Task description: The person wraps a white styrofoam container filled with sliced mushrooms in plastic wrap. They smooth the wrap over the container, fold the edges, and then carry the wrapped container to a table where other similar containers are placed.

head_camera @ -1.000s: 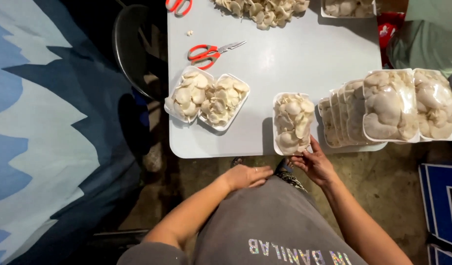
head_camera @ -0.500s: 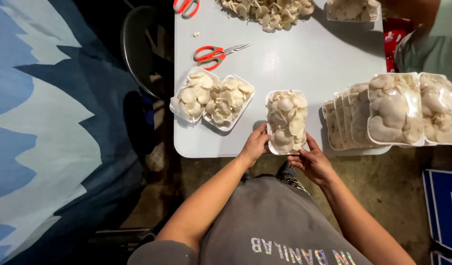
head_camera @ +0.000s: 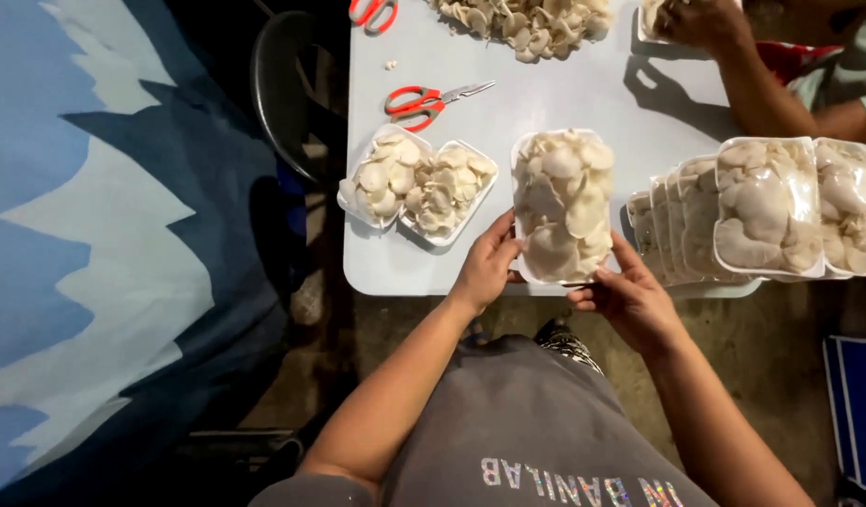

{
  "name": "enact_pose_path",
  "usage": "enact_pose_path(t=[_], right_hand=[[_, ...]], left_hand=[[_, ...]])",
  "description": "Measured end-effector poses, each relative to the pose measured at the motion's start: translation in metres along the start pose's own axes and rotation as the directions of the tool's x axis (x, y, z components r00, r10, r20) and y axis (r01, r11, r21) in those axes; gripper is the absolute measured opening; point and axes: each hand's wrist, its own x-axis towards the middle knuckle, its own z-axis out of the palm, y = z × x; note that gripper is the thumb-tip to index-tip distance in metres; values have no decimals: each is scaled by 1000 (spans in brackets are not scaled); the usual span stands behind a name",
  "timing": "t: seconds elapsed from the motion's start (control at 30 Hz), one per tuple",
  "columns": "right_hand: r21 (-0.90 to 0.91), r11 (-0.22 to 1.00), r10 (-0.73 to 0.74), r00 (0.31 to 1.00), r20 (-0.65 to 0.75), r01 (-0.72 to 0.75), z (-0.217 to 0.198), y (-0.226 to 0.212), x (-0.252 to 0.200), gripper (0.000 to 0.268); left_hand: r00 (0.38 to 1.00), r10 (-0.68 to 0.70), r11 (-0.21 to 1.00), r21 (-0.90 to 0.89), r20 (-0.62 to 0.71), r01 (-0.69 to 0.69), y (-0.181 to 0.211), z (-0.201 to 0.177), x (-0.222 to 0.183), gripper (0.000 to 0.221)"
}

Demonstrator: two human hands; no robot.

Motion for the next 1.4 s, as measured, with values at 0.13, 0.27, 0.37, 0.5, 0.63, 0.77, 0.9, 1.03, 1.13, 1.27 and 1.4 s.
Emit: enact_pose_path(t=[0.13, 0.27, 0.37, 0.5, 0.63, 0.77, 0.9, 1.03, 1.13, 1.27, 1.4], right_hand=[[-5, 1000, -23, 998, 62, 23, 17, -21, -14, 69], [-54, 997, -50, 987, 151, 58, 38, -45, -36, 70], [-114, 993, -9, 985, 171, 29, 52, -61, -58, 72], [-212, 977, 57, 977, 205, -13, 63, -77, -91, 75], [-272, 962, 104, 933, 343, -8, 69, -86, -121, 75], [-303, 951, 191, 881, 434, -57, 68, -87, -156, 74], [-334, 938, 277, 772, 572, -89, 95, -89, -198, 72], [-287, 941, 333, 662, 672, -181, 101, -66, -225, 73], [-380, 908, 409, 568, 714, -177, 120, -54, -243, 73], [-458, 865, 498, 452, 740, -204, 150, -28, -266, 73], [-554, 813, 580, 346, 738, -179, 186, 14, -291, 74]], left_hand=[[997, 81, 997, 21, -18, -81, 22, 11, -20, 57], [978, 204, 977, 65, -45, -201, 44, 32, -48, 52], [947, 308, 946, 138, -96, -294, 69, 65, -90, 48], [908, 403, 910, 160, -117, -383, 75, 101, -142, 49], [903, 290, 957, 63, -316, -285, 59, 136, -188, 50], [796, 431, 902, 199, -424, -383, 35, 167, -240, 51], [692, 496, 867, 346, -524, -359, 30, 203, -302, 52], [676, 321, 941, 145, -663, -305, 18, 230, -363, 60], [612, 314, 932, 114, -726, -343, 4, 240, -403, 56], [482, 358, 903, 167, -800, -395, -12, 248, -457, 57], [354, 433, 844, 235, -829, -482, -25, 253, -524, 53]])
